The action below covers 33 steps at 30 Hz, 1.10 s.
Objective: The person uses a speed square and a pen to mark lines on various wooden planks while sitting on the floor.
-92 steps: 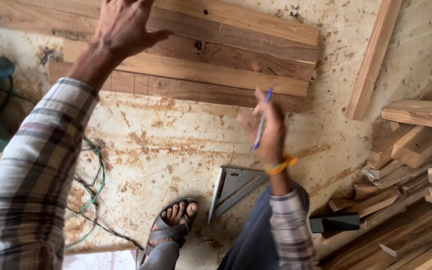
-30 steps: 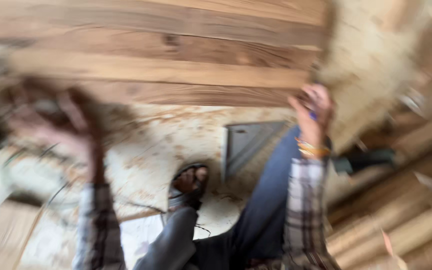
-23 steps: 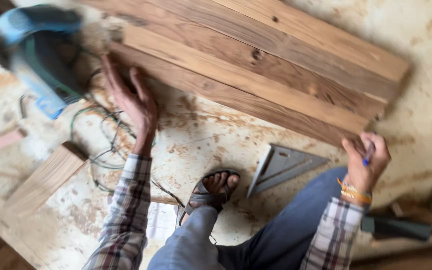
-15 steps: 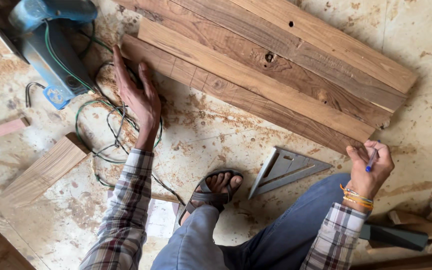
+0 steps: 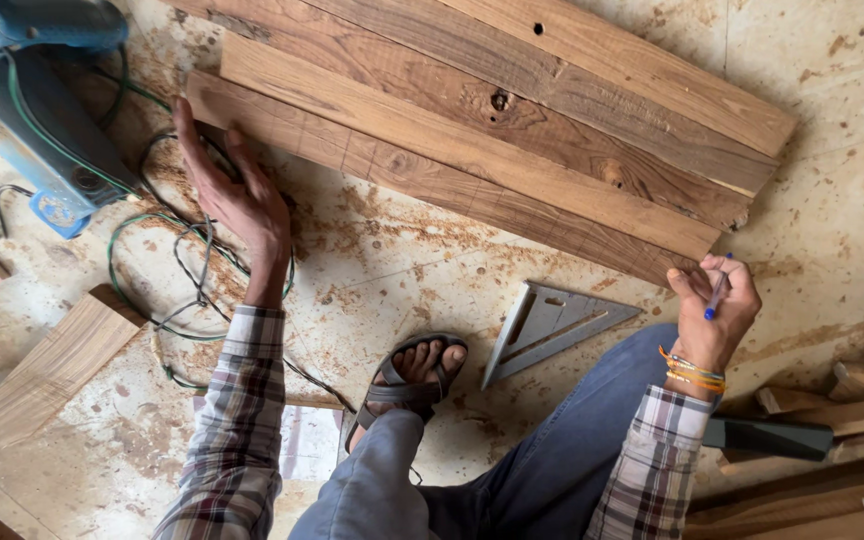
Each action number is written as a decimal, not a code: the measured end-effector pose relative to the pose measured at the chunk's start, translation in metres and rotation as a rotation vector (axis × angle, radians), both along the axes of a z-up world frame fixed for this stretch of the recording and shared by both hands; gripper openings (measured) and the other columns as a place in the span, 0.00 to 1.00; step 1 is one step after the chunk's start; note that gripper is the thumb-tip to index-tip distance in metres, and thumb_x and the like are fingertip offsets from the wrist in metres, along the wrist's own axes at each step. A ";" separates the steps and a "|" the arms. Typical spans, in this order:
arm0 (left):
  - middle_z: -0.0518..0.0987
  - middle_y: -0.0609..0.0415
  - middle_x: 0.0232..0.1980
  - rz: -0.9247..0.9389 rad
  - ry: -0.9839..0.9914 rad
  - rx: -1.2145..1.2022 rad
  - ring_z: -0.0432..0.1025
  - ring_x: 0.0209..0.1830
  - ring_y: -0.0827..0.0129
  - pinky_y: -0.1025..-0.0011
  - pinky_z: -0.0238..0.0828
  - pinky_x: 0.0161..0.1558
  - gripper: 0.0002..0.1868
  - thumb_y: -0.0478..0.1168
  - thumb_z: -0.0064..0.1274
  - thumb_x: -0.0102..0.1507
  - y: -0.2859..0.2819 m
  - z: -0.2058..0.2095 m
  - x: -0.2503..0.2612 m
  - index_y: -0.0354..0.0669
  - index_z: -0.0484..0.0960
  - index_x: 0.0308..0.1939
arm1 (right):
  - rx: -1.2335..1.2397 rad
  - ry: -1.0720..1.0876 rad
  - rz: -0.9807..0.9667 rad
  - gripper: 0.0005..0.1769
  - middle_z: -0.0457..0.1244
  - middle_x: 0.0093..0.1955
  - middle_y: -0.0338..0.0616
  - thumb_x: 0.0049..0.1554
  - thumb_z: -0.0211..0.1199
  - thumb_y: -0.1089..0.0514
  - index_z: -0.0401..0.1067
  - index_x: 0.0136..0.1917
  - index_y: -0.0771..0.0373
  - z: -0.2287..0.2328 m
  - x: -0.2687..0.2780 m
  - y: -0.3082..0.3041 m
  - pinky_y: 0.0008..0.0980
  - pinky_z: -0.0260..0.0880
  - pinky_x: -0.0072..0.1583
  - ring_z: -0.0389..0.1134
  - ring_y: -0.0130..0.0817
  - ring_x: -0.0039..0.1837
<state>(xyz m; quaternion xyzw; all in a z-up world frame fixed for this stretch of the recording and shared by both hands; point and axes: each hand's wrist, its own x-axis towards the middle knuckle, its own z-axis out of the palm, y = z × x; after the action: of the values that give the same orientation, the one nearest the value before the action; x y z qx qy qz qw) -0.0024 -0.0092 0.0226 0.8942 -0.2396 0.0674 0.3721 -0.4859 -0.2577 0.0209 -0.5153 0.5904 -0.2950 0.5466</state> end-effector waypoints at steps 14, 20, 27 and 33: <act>0.63 0.47 0.81 0.011 0.037 -0.050 0.66 0.80 0.56 0.62 0.69 0.77 0.20 0.44 0.46 0.81 0.012 -0.032 0.008 0.49 0.69 0.77 | 0.017 0.075 -0.018 0.20 0.64 0.55 0.39 0.52 0.71 0.78 0.68 0.52 0.63 0.005 -0.005 -0.001 0.29 0.70 0.49 0.65 0.28 0.53; 0.69 0.44 0.77 0.058 -0.030 -0.040 0.68 0.77 0.53 0.58 0.68 0.78 0.22 0.46 0.49 0.80 0.027 -0.050 0.009 0.41 0.66 0.75 | 0.085 0.068 -0.068 0.22 0.65 0.57 0.38 0.49 0.72 0.75 0.69 0.50 0.58 0.006 0.001 -0.004 0.36 0.74 0.51 0.68 0.30 0.58; 0.76 0.44 0.73 -0.047 -0.062 -0.019 0.72 0.75 0.53 0.55 0.67 0.78 0.22 0.46 0.49 0.80 0.043 -0.076 0.024 0.40 0.69 0.73 | 0.024 0.127 -0.081 0.22 0.66 0.54 0.38 0.48 0.72 0.74 0.71 0.50 0.55 -0.011 -0.005 -0.004 0.27 0.65 0.45 0.65 0.27 0.52; 0.80 0.43 0.70 -0.125 -0.097 -0.126 0.72 0.72 0.55 0.57 0.71 0.73 0.27 0.56 0.42 0.75 0.031 -0.075 0.040 0.43 0.74 0.71 | -0.103 0.098 -0.046 0.20 0.58 0.43 0.34 0.48 0.73 0.77 0.70 0.47 0.60 -0.028 -0.011 0.001 0.24 0.61 0.44 0.60 0.24 0.44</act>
<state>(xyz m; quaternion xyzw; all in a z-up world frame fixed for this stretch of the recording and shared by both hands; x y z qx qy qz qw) 0.0380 0.0217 -0.0523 0.8480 -0.3080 0.1023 0.4190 -0.4971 -0.2563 -0.0071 -0.5431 0.6121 -0.3119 0.4828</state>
